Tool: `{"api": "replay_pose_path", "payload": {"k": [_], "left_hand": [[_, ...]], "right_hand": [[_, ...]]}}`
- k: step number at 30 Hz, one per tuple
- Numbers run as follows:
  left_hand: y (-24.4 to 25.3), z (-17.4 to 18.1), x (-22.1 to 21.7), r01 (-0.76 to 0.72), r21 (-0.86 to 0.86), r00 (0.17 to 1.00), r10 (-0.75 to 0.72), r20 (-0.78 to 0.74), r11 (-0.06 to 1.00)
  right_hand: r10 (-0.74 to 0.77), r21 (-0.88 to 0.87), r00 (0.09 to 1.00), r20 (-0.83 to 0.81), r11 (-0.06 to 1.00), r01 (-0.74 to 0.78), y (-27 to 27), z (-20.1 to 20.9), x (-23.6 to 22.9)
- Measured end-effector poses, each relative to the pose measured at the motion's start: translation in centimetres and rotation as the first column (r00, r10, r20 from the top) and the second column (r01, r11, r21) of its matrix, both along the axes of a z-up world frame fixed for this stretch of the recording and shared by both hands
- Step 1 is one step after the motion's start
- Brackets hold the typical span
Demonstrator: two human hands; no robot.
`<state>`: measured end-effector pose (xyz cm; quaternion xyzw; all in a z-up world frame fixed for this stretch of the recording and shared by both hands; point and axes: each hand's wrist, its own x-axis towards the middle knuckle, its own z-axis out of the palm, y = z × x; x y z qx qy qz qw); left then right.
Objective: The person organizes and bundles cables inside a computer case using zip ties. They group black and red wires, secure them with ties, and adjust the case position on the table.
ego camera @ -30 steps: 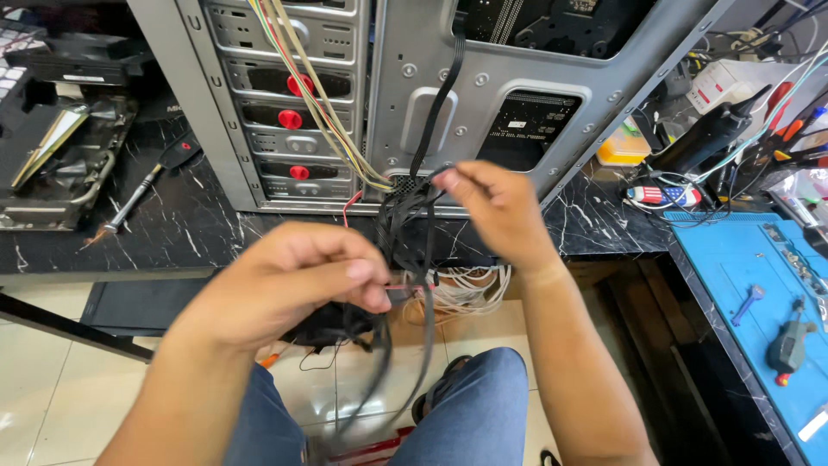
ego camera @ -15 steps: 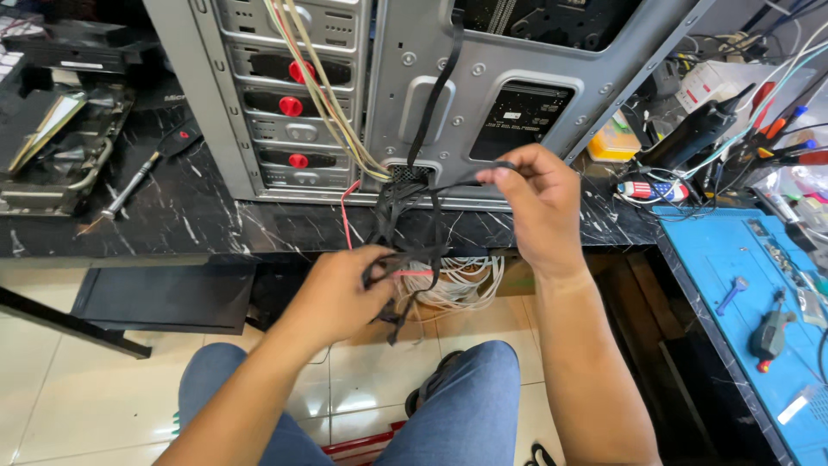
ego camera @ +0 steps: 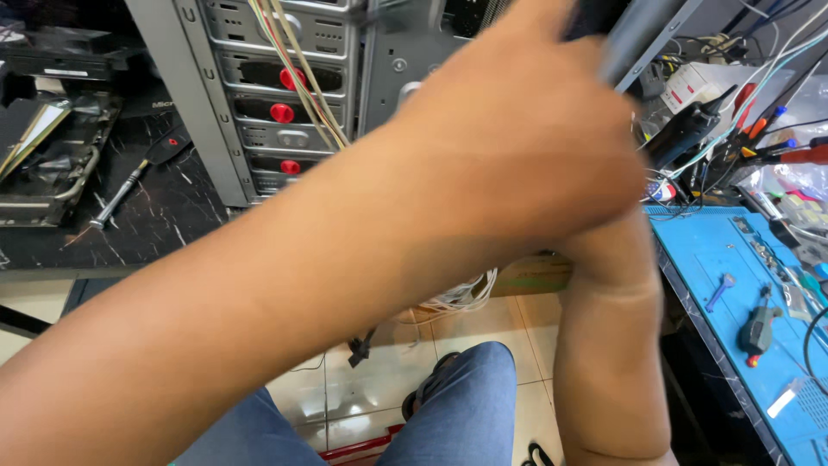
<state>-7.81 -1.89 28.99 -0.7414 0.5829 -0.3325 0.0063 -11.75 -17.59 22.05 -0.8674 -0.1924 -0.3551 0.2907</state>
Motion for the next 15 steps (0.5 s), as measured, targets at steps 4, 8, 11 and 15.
{"api": "replay_pose_path", "payload": {"k": [4,8,11,15], "left_hand": [[3.3,-1.4,0.2,0.342,-0.445,0.935,-0.252,0.251,0.827],[6.0,-8.4,1.4,0.191,-0.671,0.971,-0.238,0.023,0.716],[4.8,-16.1,3.1,-0.483,-0.399,0.770,0.161,-0.617,0.780],[2.9,-27.3,5.2,-0.719,-0.050,0.488,0.453,-0.746,0.693]], "right_hand": [[0.069,0.331,0.996,-0.050,0.942,-0.048,-3.1,0.2,-0.6],[0.197,0.577,0.978,-0.061,0.807,-0.126,-7.3,-1.7,-2.1],[0.361,0.698,0.932,0.005,0.666,-0.262,-10.4,-4.9,-4.4],[0.505,0.713,0.858,0.095,0.566,-0.413,-13.2,-10.0,-8.6]]}}
